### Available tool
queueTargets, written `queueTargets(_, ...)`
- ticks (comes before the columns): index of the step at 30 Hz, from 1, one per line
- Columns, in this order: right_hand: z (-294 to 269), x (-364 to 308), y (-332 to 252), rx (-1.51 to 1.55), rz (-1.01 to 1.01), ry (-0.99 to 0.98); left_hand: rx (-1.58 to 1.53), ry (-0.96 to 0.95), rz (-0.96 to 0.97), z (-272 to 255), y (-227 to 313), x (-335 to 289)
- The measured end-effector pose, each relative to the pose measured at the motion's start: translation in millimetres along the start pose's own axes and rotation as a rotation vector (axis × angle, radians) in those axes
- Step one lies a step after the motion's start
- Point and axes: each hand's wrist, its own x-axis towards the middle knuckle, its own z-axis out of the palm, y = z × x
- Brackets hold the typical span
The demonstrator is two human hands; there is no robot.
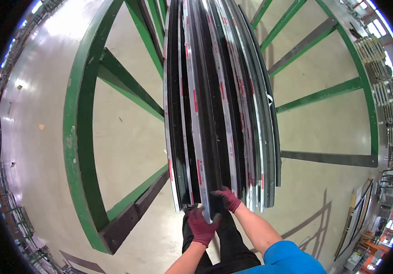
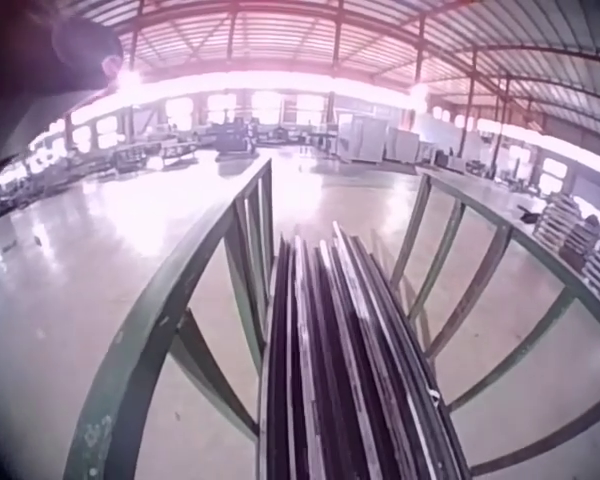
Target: Measure a metal beam, mark it, drill holes using a power drill, and organize metal components on a storage rack.
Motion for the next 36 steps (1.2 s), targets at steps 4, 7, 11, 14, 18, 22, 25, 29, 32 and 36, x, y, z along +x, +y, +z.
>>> queueTargets(4,-2,-8,6,0.29,0.211,-0.058,-0.121,-0.038,-0.137,-21,-2,5)
queueTargets(7,-21,12,40,0.357,0.232,-0.128,-0.348,-0.293,-0.271,-2,-14,2)
queueTargets(11,-53,23,68,0.437,0.271,-0.119,-0.311,-0.486,-0.39,12,0,0)
queueTargets(14,-64,27,69,0.409,0.264,-0.075,-0.241,-0.459,-0.349,16,-1,-1)
queueTargets(18,-43,35,59,0.405,0.207,-0.098,-0.22,-0.403,-0.387,19,0,11)
queueTargets(22,-29,29,55,0.298,0.167,0.027,-0.128,-0.375,-0.417,28,0,-1)
queueTargets(25,-48,34,61,0.356,0.201,0.071,-0.108,-0.405,-0.434,39,7,6)
queueTargets(29,-52,36,68,0.326,0.194,0.089,-0.066,-0.397,-0.455,52,0,2)
queueTargets(32,-40,39,71,0.355,0.256,0.156,-0.07,-0.371,-0.443,50,-6,-2)
queueTargets(36,-31,40,69,0.364,0.261,0.118,-0.033,-0.402,-0.472,49,-12,1)
